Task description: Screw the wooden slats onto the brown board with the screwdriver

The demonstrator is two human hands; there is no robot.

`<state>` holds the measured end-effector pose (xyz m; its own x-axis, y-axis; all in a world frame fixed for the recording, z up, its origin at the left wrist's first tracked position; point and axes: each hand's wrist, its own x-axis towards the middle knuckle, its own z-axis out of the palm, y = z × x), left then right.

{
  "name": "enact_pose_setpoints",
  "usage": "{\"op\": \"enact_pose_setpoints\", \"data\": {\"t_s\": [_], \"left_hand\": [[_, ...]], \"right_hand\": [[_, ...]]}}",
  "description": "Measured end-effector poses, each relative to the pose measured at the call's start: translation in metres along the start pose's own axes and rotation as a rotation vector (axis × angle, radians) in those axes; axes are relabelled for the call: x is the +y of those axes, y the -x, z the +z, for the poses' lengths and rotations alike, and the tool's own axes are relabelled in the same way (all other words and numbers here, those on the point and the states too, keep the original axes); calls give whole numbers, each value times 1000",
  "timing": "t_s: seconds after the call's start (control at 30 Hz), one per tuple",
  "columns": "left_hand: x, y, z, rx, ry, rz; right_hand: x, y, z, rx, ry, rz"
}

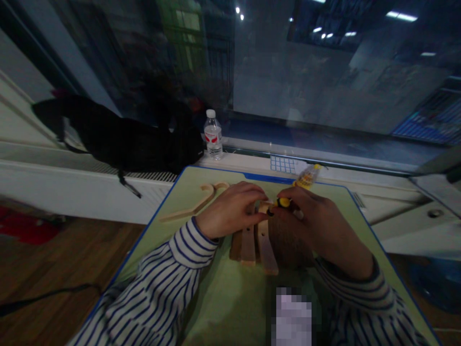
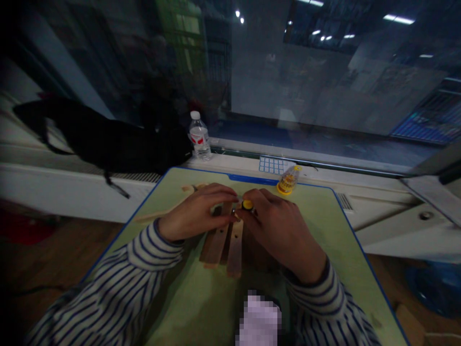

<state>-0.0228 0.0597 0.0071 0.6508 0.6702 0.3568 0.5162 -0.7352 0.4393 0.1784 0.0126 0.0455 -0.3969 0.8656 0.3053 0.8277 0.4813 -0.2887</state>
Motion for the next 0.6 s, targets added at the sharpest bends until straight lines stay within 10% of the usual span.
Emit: {"op": "enact_pose_setpoints", "data": {"t_s": [0.6], "left_hand": [[8, -6, 16, 5, -53, -28]], "right_hand": [[-1, 0, -1, 14, -48, -65]]}}
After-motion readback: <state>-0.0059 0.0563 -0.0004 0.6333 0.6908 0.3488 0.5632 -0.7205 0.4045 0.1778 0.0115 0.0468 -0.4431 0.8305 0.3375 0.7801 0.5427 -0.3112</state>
